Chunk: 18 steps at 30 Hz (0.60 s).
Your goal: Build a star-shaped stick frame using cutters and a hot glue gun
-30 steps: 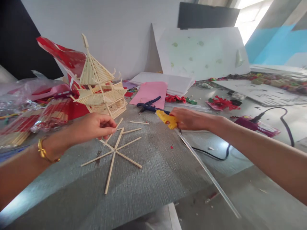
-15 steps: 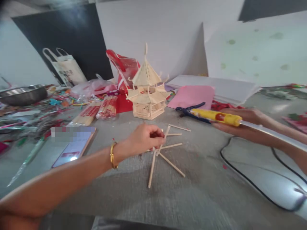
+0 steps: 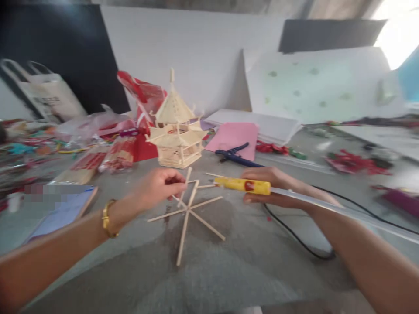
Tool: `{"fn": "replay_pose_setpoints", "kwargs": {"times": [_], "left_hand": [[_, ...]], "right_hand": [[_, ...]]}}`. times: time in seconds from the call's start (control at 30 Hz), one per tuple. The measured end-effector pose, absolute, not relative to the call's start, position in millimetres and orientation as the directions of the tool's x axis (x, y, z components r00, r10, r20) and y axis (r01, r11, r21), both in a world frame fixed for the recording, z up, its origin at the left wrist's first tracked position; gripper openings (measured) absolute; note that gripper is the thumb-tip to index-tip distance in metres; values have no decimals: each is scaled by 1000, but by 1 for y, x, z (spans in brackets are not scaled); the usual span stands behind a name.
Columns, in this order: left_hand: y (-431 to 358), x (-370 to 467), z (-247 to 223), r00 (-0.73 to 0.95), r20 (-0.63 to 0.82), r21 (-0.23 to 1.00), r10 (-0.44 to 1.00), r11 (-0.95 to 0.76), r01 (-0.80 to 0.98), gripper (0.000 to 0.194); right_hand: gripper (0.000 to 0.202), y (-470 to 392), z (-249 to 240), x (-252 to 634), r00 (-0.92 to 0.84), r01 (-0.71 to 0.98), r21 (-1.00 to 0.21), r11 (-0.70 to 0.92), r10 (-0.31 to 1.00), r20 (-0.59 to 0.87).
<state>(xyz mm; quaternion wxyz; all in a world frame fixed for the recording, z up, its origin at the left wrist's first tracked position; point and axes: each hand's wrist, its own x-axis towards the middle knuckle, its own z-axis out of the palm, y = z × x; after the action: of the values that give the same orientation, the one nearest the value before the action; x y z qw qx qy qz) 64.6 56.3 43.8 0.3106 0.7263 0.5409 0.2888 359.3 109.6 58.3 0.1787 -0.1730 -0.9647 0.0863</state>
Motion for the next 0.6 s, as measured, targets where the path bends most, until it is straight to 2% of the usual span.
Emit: {"fn": "replay_pose_setpoints", "kwargs": {"times": [0.07,0.17,0.47,0.6], "left_hand": [[66,66,45,267,35,773,963,-195,604,20],[78,73,46,337,-50,794,940,-167,584,22],[93,90,41,384,-98,792,918,-162,589,24],[96,97,40,411,-126,808,903,-146,571,23]], "right_hand": [[25,104,59,361,-901,314,-323,893,388,195],[23,100,52,364,-902,328,-389,861,408,143],[25,98,42,369,-929,273,-325,905,336,155],[25,93,39,365,-928,239,-351,905,319,191]]}}
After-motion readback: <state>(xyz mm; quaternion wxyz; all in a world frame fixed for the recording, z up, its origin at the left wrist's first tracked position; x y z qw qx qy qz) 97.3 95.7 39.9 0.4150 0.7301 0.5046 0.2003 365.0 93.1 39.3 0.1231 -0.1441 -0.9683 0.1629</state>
